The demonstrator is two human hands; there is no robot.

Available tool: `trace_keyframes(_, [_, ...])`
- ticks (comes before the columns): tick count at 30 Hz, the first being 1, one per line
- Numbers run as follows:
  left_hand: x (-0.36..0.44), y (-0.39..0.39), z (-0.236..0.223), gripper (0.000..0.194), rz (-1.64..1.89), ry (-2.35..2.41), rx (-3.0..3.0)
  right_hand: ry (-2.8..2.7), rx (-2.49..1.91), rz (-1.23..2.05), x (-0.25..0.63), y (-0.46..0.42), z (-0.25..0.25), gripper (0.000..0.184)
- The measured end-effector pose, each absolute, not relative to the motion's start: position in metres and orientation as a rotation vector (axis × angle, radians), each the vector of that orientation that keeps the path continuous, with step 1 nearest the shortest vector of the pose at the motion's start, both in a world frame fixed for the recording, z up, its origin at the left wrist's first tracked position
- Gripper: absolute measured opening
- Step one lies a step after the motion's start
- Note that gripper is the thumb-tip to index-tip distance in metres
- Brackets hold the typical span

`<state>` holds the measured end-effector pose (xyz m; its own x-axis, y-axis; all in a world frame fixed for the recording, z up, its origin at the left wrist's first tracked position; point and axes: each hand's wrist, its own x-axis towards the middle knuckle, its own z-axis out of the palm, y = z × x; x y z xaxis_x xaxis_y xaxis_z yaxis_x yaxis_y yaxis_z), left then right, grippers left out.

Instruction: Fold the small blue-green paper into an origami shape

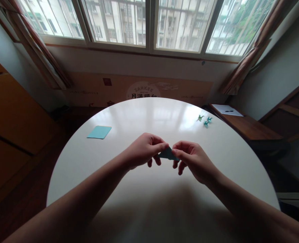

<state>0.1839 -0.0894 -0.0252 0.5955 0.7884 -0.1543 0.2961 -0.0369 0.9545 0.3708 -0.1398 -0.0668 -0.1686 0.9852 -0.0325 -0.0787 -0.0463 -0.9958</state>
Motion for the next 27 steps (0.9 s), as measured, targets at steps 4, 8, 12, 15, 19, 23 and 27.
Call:
trace_keyframes(4, [0.183, -0.091, -0.024, 0.021, 0.505, 0.918, 1.658, -1.247, -1.090, 1.406, 0.370, -0.140, -0.067, 0.025])
trace_keyframes(8, [0.184, -0.094, -0.027, 0.016, 0.549, 0.958, 1.787, -1.271, -1.086, 1.396, 0.370, -0.140, -0.069, 0.024])
trace_keyframes(12, [0.186, -0.096, -0.032, 0.015, 0.623, 0.962, 1.845, -1.278, -1.083, 1.400, 0.370, -0.139, -0.072, 0.022])
trace_keyframes(15, [0.187, -0.097, -0.034, 0.016, 0.654, 0.939, 1.920, -1.270, -1.076, 1.385, 0.369, -0.139, -0.073, 0.017])
trace_keyframes(19, [0.187, -0.098, -0.035, 0.017, 0.672, 0.981, 2.066, -1.281, -1.098, 1.350, 0.368, -0.138, -0.073, 0.013])
trace_keyframes(23, [0.187, -0.099, -0.036, 0.020, 0.654, 1.043, 2.122, -1.332, -1.128, 1.323, 0.369, -0.136, -0.074, 0.011])
trace_keyframes(27, [0.188, -0.100, -0.036, 0.020, 0.649, 1.071, 2.174, -1.381, -1.201, 1.287, 0.368, -0.134, -0.075, 0.011])
